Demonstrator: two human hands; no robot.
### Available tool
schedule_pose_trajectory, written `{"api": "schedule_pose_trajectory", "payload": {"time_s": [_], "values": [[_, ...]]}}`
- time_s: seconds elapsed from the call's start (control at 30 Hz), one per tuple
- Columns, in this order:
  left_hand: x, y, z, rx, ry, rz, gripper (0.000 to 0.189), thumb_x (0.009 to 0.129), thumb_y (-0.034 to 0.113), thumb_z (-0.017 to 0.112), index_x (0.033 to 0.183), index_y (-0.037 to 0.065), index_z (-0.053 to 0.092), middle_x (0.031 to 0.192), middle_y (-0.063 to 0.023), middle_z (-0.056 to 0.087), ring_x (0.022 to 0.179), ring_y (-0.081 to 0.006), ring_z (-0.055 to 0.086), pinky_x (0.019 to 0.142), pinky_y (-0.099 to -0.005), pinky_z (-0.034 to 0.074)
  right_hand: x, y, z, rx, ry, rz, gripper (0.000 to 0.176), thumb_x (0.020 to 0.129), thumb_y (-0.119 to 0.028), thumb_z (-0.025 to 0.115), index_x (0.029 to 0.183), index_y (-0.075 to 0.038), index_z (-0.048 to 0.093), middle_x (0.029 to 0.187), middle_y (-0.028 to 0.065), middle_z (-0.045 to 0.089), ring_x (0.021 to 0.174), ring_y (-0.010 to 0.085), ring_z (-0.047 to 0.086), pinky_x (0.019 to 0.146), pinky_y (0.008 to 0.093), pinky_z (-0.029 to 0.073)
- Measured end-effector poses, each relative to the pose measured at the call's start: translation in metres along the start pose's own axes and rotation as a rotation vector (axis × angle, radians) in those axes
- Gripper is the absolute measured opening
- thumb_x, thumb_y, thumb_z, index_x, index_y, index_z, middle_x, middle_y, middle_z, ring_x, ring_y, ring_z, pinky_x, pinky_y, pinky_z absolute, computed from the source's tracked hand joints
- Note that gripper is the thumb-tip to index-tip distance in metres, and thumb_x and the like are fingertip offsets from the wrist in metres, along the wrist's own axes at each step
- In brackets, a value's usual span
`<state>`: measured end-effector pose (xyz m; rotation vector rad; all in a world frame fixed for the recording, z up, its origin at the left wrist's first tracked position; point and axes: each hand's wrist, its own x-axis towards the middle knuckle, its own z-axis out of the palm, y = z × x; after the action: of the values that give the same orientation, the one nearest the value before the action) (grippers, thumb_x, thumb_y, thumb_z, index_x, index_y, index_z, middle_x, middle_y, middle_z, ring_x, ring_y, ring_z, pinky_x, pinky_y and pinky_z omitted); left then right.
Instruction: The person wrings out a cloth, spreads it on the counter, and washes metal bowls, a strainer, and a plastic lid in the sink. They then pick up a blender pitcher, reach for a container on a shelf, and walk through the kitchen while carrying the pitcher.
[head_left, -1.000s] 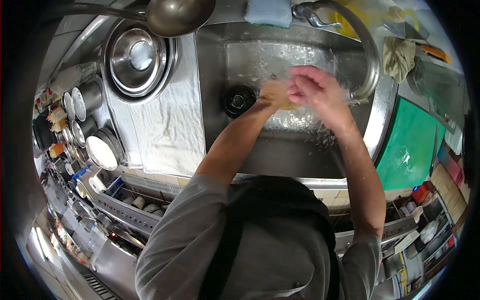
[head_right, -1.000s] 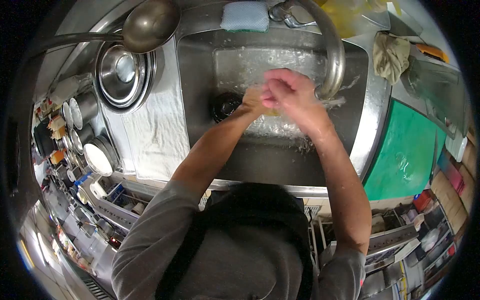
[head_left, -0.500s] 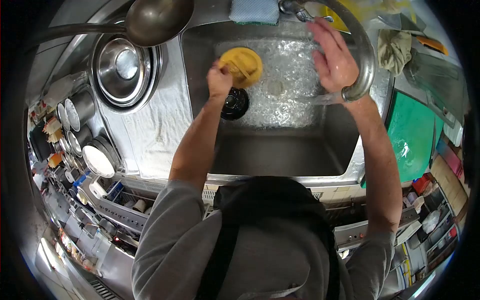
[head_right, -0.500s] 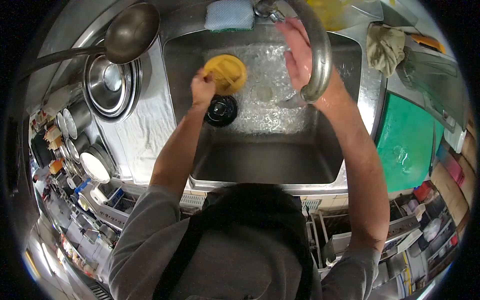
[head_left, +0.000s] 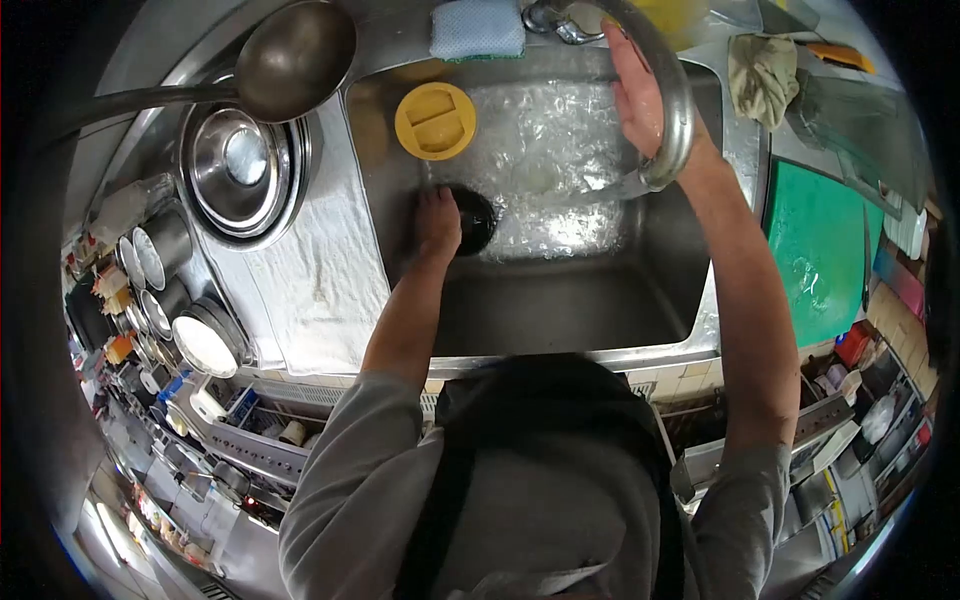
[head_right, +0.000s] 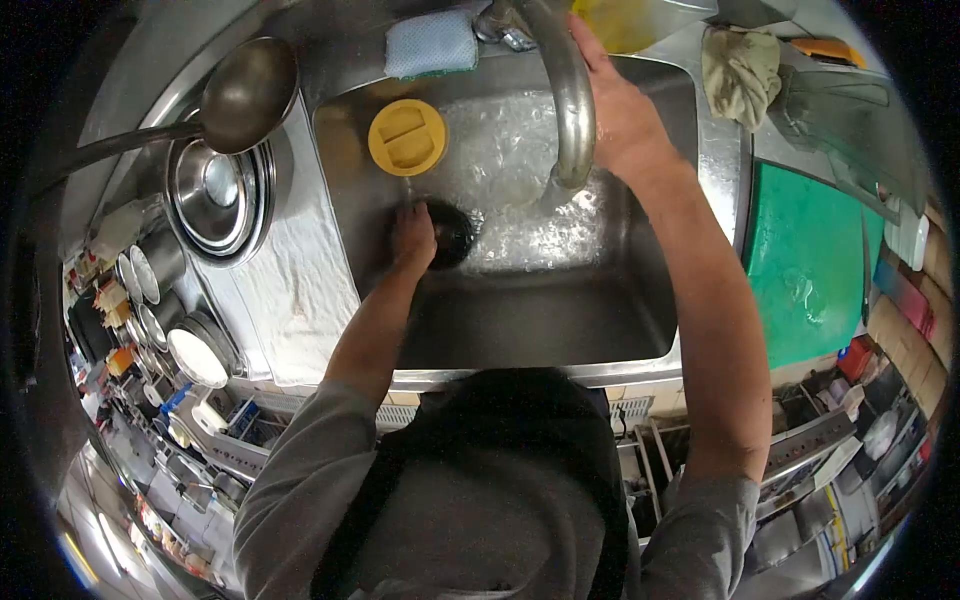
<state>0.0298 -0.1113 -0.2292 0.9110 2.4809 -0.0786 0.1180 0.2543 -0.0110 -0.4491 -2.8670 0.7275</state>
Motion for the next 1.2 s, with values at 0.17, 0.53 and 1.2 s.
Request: {"api": "schedule_pose_trajectory", "payload": {"time_s": [0.17,0.53,1.2], "values": [[0.002,0.021,-0.013,-0.055,-0.396,0.090,0.049,0.088,0.014,0.067,0.130,0.004,0.046,0.119,-0.0211,0.063,0.111,-0.0392,0.065,0.086,-0.0480,0.056,-0.012,-0.003,0.008,0.185,-0.106,0.280,0.070,0.081,0.008,0.059,0.148,-0.002,0.040,0.143,0.0271,0.047,0.131,0.0450,0.048,0.109,0.0445,0.042],[0.022,0.175,-0.082,-0.379,-0.386,0.196,0.074,0.086,0.021,0.064,0.150,0.003,0.031,0.139,-0.0292,0.052,0.127,-0.0431,0.054,0.107,-0.0494,0.044,-0.006,0.001,0.001,-0.117,-0.104,0.063,0.073,0.091,-0.008,0.055,0.157,-0.021,0.026,0.168,0.0079,0.011,0.127,0.0352,0.056,0.100,0.0470,0.053],[-0.140,0.057,-0.111,-0.894,-0.114,0.179,0.060,0.076,0.004,0.066,0.133,0.003,0.046,0.131,-0.0255,0.053,0.130,-0.0448,0.049,0.107,-0.0463,0.044,-0.020,-0.003,0.042,0.061,-0.052,0.146,0.074,0.097,-0.024,0.059,0.158,-0.006,0.023,0.152,0.0255,0.040,0.126,0.0351,0.056,0.101,0.0403,0.050]]}}
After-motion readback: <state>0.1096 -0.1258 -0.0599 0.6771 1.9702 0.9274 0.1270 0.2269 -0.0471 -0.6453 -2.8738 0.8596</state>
